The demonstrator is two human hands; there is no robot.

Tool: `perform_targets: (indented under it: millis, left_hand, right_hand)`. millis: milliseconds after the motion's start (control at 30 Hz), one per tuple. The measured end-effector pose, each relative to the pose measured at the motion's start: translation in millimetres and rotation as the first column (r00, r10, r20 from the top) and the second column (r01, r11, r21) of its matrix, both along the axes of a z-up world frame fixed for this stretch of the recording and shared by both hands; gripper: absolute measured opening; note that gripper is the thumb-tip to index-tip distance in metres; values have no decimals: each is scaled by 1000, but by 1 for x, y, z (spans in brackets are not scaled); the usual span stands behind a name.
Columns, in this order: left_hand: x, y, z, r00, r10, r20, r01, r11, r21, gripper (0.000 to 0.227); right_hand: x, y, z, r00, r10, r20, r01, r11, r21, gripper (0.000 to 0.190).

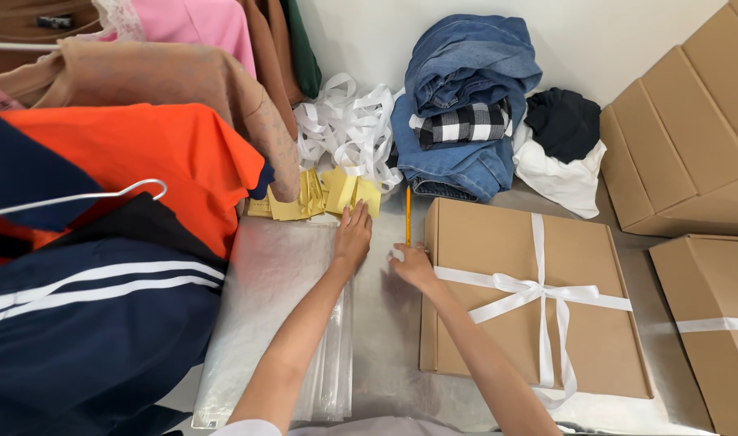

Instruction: The person ties a white ribbon on a cardboard box and writes on a yellow sticky note with a pencil. They then place a folded black garment into a clear plastic bag, seal it, and move the bag aside before picking up an empty cardboard box.

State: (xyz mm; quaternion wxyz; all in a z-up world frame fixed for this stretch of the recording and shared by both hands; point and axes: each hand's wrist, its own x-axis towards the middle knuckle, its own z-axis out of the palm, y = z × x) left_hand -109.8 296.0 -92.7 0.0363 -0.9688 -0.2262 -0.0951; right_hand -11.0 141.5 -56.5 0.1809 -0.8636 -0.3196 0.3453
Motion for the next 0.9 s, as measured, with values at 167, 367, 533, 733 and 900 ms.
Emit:
perform_targets:
  millis: [167,367,533,733,900]
  left_hand:
    - [25,10,-10,925,207,318,-192,978,-77,27]
    - [55,17,5,886,462,39,-451,878,-160,61]
    - [57,20,11,844,533,58,-514,835,-196,66]
    - [58,24,3,800,538,264,-482,840,-250,58]
    - [55,29,-4,761,569,311,-483,818,-312,37]
  right_hand:
    - [-3,6,-3,994,69,81,-69,998,-6,52]
    - [-22,11,27,851,292,436,-258,956,-137,44]
    - [-8,21,4,939,150,308,-139,989,-60,43]
    - [5,24,3,990,57,130,-61,998,22,33]
    - [22,23,-22,907,-187,-377,245,963,112,51]
